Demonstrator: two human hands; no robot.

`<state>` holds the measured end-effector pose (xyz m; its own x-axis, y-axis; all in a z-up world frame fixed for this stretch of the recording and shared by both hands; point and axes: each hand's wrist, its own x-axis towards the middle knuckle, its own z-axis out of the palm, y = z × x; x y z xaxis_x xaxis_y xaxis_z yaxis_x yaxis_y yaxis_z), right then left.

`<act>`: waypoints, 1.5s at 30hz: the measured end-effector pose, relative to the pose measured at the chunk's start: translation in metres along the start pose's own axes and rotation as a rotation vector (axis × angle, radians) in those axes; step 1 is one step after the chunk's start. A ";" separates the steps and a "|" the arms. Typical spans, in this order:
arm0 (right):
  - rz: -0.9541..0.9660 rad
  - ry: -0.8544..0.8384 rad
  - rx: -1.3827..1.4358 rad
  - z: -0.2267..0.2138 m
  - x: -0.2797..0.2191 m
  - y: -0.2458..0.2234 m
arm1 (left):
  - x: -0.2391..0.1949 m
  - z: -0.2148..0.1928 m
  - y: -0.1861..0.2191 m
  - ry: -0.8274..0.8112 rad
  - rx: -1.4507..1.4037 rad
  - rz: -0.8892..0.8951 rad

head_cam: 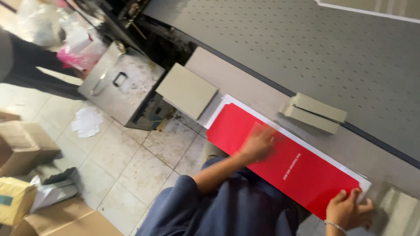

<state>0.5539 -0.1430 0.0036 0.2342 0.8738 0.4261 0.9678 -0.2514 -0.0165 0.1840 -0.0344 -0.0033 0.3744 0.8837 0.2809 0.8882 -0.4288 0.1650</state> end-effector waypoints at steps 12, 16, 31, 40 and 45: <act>0.262 -0.255 0.033 -0.003 0.000 -0.069 | -0.021 -0.053 -0.092 -0.034 0.014 -0.349; -0.098 -0.273 0.390 -0.027 0.021 -0.226 | -0.015 -0.056 -0.084 -0.044 0.031 -0.395; 0.009 -0.190 0.137 -0.003 0.043 -0.043 | -0.012 -0.036 -0.008 -0.093 0.067 -0.400; 0.014 -0.143 0.113 0.007 0.040 -0.039 | -0.004 -0.029 0.011 -0.070 -0.061 -0.102; 0.132 -0.031 0.046 -0.003 0.019 -0.131 | -0.032 -0.050 -0.073 -0.121 0.018 -0.445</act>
<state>0.4308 -0.0950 0.0164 0.3620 0.8468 0.3896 0.9313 -0.3466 -0.1120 0.0940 -0.0413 0.0226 -0.0170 0.9971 0.0738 0.9737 -0.0003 0.2277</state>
